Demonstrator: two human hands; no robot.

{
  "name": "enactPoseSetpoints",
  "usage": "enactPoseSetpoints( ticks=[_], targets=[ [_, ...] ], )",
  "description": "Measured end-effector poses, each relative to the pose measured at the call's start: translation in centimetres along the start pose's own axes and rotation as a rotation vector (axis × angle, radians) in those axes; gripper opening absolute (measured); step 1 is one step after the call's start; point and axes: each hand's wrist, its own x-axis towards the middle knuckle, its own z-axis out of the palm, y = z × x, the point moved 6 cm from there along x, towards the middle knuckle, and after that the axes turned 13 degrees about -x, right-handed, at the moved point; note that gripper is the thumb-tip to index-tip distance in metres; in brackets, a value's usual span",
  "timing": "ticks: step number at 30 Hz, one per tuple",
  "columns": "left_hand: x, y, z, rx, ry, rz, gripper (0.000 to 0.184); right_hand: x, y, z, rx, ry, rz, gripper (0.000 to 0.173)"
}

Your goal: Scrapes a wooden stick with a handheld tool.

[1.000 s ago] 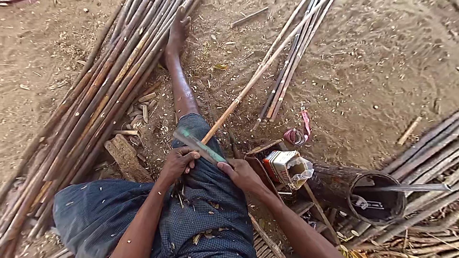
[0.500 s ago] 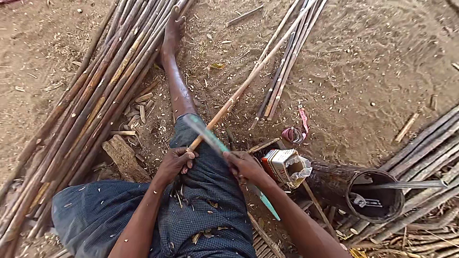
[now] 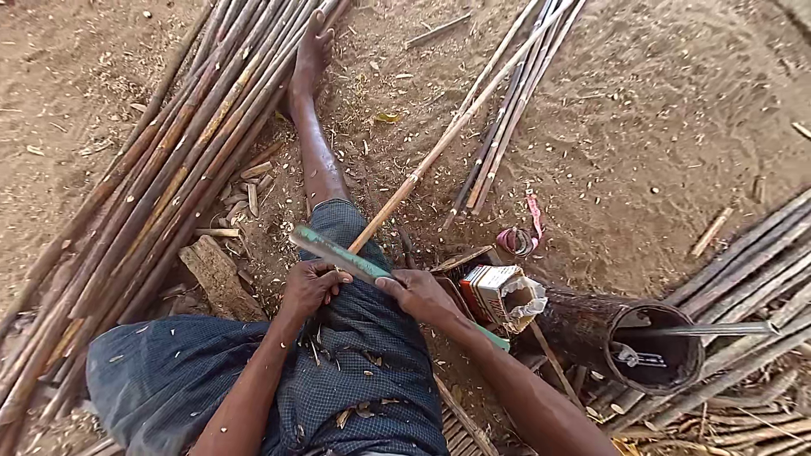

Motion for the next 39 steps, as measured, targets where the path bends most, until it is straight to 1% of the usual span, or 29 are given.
enactPoseSetpoints(
  ticks=[4, 5, 6, 8, 10, 13, 16, 19, 20, 22, 23, 26, 27, 29, 30, 32, 33, 36, 39],
  targets=[
    [0.0, 0.5, 0.3, -0.018, -0.052, -0.013, 0.009, 1.4, 2.4, -0.8, 0.310, 0.089, 0.121, 0.053],
    [0.0, 0.6, 0.3, -0.023, -0.063, -0.023, 0.011, 1.3, 2.5, -0.6, 0.329, 0.101, 0.138, 0.053],
    [0.0, 0.6, 0.3, -0.021, -0.076, -0.037, 0.015, 1.1, 2.5, -0.2, 0.298, 0.106, 0.128, 0.053],
    [0.1, 0.6, 0.3, -0.014, -0.090, -0.067, 0.023, 0.1, 1.8, 0.5, 0.140, 0.079, 0.074, 0.050],
    [0.3, 0.5, 0.4, -0.028, -0.104, -0.077, 0.024, -0.4, 1.5, 0.6, 0.050, 0.087, 0.069, 0.051],
    [0.2, 0.4, 0.3, -0.027, -0.099, -0.089, 0.023, 0.1, 2.3, 0.5, 0.114, 0.136, 0.099, 0.053],
    [0.3, 0.7, 0.1, -0.010, -0.112, -0.097, 0.022, -0.1, 0.8, 0.7, -0.006, 0.079, -0.001, 0.053],
    [0.2, 1.1, 0.3, 0.013, -0.139, -0.097, 0.025, 0.8, 1.7, 0.3, 0.118, 0.118, 0.049, 0.052],
    [0.3, 1.2, 0.3, 0.014, -0.146, -0.102, 0.026, 0.9, 1.6, 0.3, 0.124, 0.117, 0.039, 0.052],
    [0.2, 1.1, 0.1, -0.004, -0.162, -0.104, 0.027, 0.6, 0.5, 0.5, 0.020, 0.079, -0.012, 0.053],
    [0.1, 1.0, 0.1, -0.013, -0.174, -0.105, 0.028, 0.5, 0.6, 0.4, 0.005, 0.083, -0.006, 0.053],
    [0.5, 0.8, 0.3, -0.028, -0.187, -0.109, 0.030, 1.1, 2.3, 0.0, 0.119, 0.142, 0.076, 0.054],
    [0.5, 0.9, 0.3, -0.029, -0.181, -0.107, 0.030, 0.9, 2.0, 0.2, 0.106, 0.130, 0.060, 0.054],
    [0.3, 0.9, 0.1, -0.036, -0.176, -0.109, 0.029, 0.1, 0.7, 0.8, -0.007, 0.059, -0.003, 0.054],
    [0.2, 0.9, 0.0, -0.032, -0.188, -0.107, 0.028, 0.1, 0.8, 0.8, 0.003, 0.061, 0.001, 0.054],
    [0.6, 1.2, 0.3, -0.009, -0.205, -0.108, 0.025, 0.8, 2.1, 0.2, 0.105, 0.122, 0.047, 0.053],
    [0.7, 1.3, 0.4, 0.011, -0.200, -0.115, 0.025, 1.1, 2.3, 0.1, 0.127, 0.119, 0.055, 0.053],
    [0.4, 1.6, 0.2, 0.062, -0.184, -0.121, 0.022, 1.1, 0.5, 0.2, 0.010, 0.048, -0.050, 0.050],
    [1.8, 0.8, 0.1, 0.044, -0.232, -0.108, 0.023, 2.3, 1.2, -0.5, 0.032, 0.069, -0.035, 0.053]
  ],
)
